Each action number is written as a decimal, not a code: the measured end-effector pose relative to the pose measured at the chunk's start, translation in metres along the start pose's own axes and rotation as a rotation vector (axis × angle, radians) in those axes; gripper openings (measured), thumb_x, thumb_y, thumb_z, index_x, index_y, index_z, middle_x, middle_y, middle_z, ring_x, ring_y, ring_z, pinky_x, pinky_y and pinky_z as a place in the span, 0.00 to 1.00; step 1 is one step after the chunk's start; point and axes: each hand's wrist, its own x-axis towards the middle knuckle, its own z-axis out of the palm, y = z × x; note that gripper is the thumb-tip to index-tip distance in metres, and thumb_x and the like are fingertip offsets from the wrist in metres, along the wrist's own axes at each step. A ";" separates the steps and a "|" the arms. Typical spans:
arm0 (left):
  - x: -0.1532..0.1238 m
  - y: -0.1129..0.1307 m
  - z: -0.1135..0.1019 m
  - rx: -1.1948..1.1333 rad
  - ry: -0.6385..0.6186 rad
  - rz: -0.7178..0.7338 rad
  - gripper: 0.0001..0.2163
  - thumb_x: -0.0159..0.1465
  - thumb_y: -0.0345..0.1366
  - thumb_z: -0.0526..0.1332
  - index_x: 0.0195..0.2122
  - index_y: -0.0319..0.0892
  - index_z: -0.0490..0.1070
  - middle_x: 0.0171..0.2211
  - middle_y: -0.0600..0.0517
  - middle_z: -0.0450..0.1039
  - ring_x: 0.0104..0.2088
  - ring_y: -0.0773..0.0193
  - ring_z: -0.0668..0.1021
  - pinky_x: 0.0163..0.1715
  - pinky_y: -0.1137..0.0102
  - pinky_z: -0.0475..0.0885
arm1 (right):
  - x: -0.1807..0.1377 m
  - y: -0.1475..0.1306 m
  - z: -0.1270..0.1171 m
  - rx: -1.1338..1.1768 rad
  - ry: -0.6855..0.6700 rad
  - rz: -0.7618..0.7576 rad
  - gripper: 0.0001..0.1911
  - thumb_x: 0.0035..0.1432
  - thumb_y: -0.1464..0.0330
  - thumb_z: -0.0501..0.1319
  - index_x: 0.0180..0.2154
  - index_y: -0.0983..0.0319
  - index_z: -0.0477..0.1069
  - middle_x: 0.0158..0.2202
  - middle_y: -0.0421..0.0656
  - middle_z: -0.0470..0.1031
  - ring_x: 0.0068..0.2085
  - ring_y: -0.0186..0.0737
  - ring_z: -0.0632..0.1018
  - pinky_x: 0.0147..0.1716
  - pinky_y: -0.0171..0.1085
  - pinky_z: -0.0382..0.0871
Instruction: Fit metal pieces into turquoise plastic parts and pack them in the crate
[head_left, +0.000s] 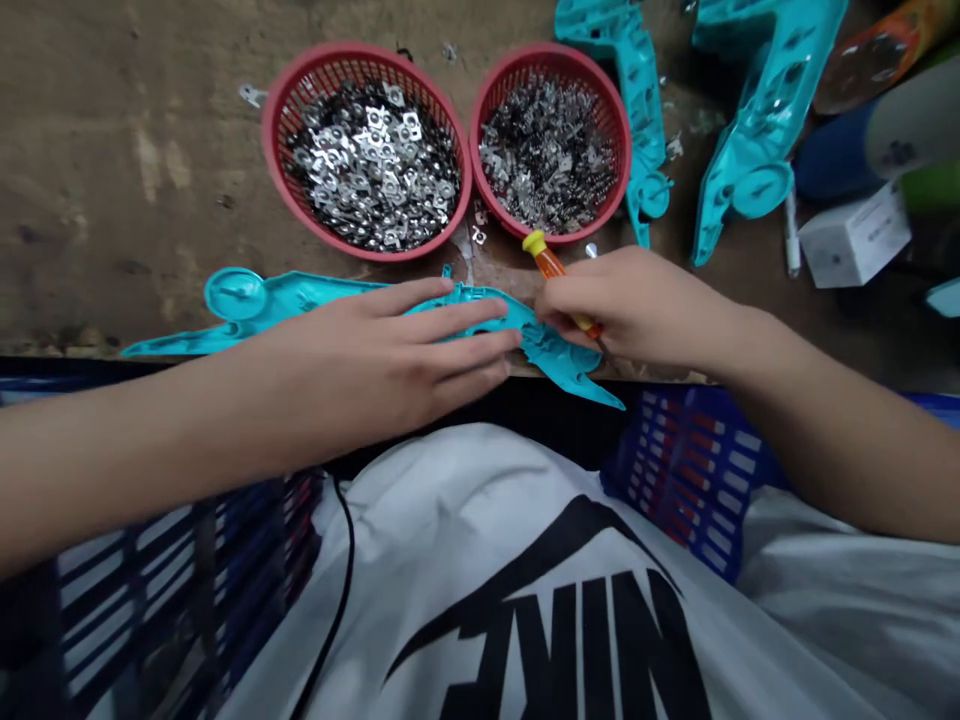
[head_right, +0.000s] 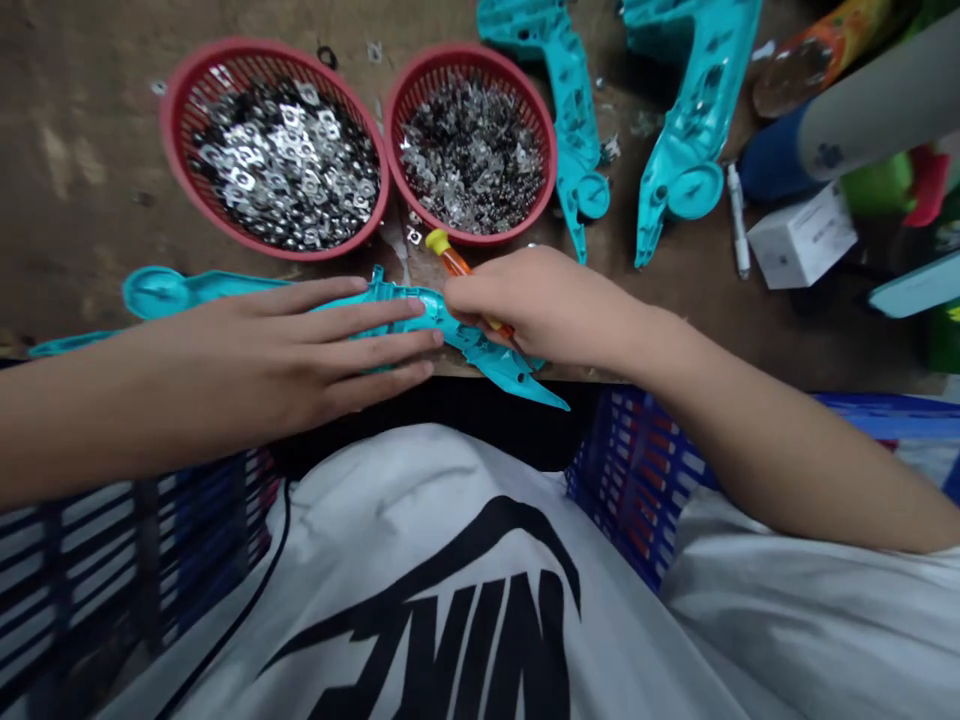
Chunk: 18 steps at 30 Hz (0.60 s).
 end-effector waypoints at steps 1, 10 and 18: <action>-0.001 -0.004 0.006 -0.015 -0.033 -0.037 0.29 0.78 0.28 0.67 0.78 0.54 0.80 0.84 0.49 0.71 0.87 0.38 0.66 0.89 0.42 0.60 | 0.001 0.002 0.003 -0.002 -0.009 -0.007 0.08 0.69 0.76 0.59 0.38 0.57 0.70 0.33 0.38 0.73 0.34 0.38 0.71 0.39 0.40 0.56; -0.008 -0.019 0.031 -0.018 -0.124 -0.141 0.43 0.75 0.40 0.75 0.90 0.56 0.64 0.90 0.44 0.60 0.92 0.27 0.52 0.89 0.34 0.52 | 0.002 0.006 0.013 -0.081 -0.005 -0.071 0.08 0.69 0.76 0.60 0.38 0.57 0.70 0.32 0.37 0.69 0.32 0.38 0.66 0.37 0.39 0.53; -0.007 -0.021 0.028 -0.009 -0.156 -0.147 0.44 0.75 0.41 0.74 0.91 0.56 0.63 0.90 0.44 0.60 0.91 0.25 0.52 0.88 0.33 0.53 | 0.002 0.000 0.010 -0.123 -0.082 -0.029 0.10 0.71 0.77 0.59 0.38 0.57 0.72 0.31 0.38 0.68 0.32 0.39 0.65 0.37 0.42 0.51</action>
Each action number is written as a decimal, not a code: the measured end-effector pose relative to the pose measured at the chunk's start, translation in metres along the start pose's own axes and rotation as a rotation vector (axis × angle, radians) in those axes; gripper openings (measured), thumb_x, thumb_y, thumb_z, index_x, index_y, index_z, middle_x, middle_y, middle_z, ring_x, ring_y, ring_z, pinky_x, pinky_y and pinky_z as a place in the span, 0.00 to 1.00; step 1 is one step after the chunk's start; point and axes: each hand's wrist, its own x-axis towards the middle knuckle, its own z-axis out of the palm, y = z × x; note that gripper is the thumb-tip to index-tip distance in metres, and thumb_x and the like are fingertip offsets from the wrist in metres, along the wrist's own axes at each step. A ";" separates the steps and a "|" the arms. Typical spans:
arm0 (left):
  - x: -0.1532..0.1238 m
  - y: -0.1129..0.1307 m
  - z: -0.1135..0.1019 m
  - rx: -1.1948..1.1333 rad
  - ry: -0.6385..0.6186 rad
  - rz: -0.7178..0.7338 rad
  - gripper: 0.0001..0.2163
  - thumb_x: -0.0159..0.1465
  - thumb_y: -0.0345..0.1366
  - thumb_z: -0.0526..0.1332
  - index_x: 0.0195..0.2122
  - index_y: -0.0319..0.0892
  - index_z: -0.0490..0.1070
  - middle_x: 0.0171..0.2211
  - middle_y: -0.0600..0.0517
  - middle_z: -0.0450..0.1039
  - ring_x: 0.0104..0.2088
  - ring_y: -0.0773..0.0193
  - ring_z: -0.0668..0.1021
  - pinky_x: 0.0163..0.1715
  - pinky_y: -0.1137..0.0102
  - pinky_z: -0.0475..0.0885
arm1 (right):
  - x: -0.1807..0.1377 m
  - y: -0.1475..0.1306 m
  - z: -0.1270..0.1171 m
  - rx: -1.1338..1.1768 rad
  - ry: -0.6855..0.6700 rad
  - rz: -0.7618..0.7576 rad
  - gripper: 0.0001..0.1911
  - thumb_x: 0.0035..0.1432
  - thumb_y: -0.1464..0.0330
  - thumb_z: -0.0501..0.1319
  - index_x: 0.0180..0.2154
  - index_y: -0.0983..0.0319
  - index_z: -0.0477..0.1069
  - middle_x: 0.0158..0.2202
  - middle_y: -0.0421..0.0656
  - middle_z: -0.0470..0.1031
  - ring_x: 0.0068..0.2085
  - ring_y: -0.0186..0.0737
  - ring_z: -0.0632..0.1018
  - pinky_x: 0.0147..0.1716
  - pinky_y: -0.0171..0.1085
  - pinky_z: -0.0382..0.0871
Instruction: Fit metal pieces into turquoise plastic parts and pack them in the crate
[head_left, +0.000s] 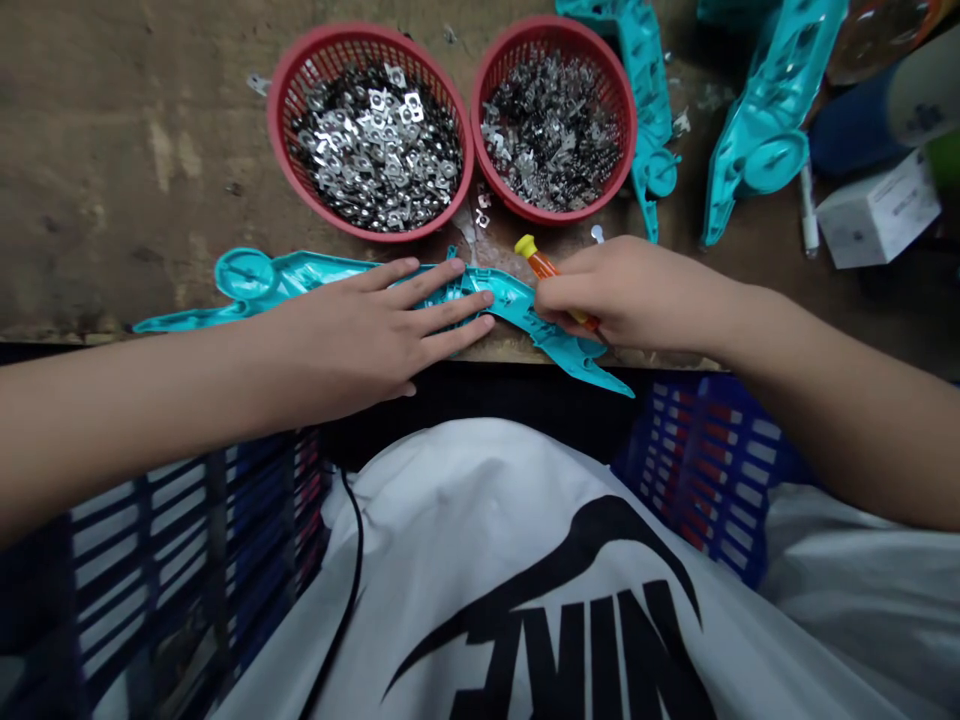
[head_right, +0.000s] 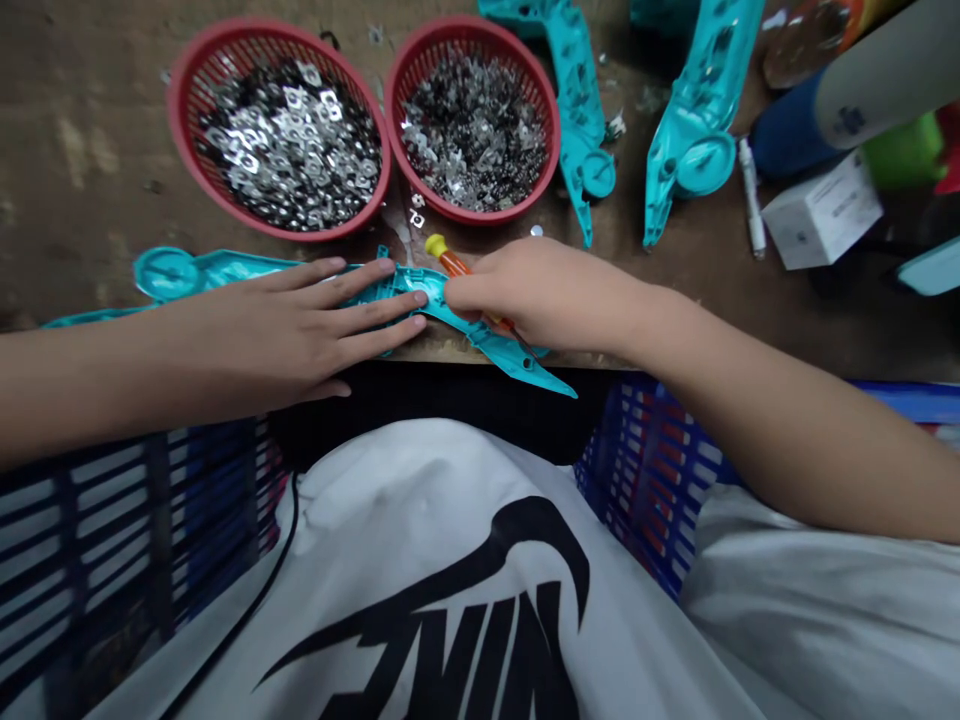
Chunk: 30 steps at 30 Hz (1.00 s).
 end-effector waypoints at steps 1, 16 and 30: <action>0.000 0.000 0.000 0.010 -0.012 -0.001 0.44 0.75 0.40 0.74 0.91 0.55 0.62 0.90 0.44 0.59 0.91 0.25 0.52 0.88 0.33 0.53 | 0.000 0.000 0.000 0.000 -0.002 0.002 0.10 0.71 0.77 0.59 0.39 0.57 0.73 0.31 0.38 0.68 0.32 0.39 0.66 0.37 0.42 0.51; -0.002 -0.006 0.000 0.014 -0.015 0.010 0.47 0.75 0.43 0.75 0.92 0.56 0.57 0.91 0.45 0.57 0.92 0.27 0.50 0.89 0.34 0.53 | 0.002 -0.002 -0.001 -0.136 -0.005 -0.041 0.10 0.72 0.78 0.59 0.38 0.58 0.72 0.34 0.39 0.62 0.36 0.40 0.63 0.37 0.41 0.48; 0.000 -0.010 -0.004 0.060 -0.077 -0.007 0.51 0.75 0.52 0.75 0.94 0.64 0.52 0.92 0.54 0.53 0.92 0.27 0.48 0.90 0.35 0.52 | 0.001 0.006 -0.003 -0.056 -0.015 -0.157 0.12 0.70 0.80 0.56 0.42 0.60 0.74 0.34 0.38 0.66 0.34 0.36 0.61 0.36 0.41 0.48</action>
